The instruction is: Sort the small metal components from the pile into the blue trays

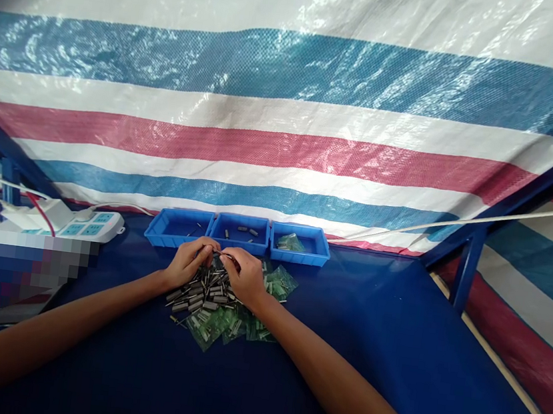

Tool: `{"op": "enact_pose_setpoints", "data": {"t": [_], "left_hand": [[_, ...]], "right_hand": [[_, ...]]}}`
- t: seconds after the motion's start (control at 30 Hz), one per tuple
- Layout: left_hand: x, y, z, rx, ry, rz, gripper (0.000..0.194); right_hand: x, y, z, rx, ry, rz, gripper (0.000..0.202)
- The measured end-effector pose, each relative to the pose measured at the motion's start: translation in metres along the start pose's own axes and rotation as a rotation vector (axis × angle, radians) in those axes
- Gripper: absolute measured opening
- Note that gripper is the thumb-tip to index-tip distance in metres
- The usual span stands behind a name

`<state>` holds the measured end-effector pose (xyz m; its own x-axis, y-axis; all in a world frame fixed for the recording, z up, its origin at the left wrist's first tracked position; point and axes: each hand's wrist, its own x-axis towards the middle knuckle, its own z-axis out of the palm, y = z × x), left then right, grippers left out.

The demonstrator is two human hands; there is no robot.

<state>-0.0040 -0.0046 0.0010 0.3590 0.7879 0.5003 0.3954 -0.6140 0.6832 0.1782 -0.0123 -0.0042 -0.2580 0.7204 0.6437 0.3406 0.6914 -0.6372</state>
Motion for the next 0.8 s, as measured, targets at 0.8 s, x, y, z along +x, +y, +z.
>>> {"op": "enact_pose_setpoints", "data": {"t": [0.8], "left_hand": [[0.0013, 0.0048, -0.001, 0.019, 0.001, -0.002, 0.028]], "right_hand": [[-0.0002, -0.0009, 0.0003, 0.003, -0.004, -0.005, 0.022]]}}
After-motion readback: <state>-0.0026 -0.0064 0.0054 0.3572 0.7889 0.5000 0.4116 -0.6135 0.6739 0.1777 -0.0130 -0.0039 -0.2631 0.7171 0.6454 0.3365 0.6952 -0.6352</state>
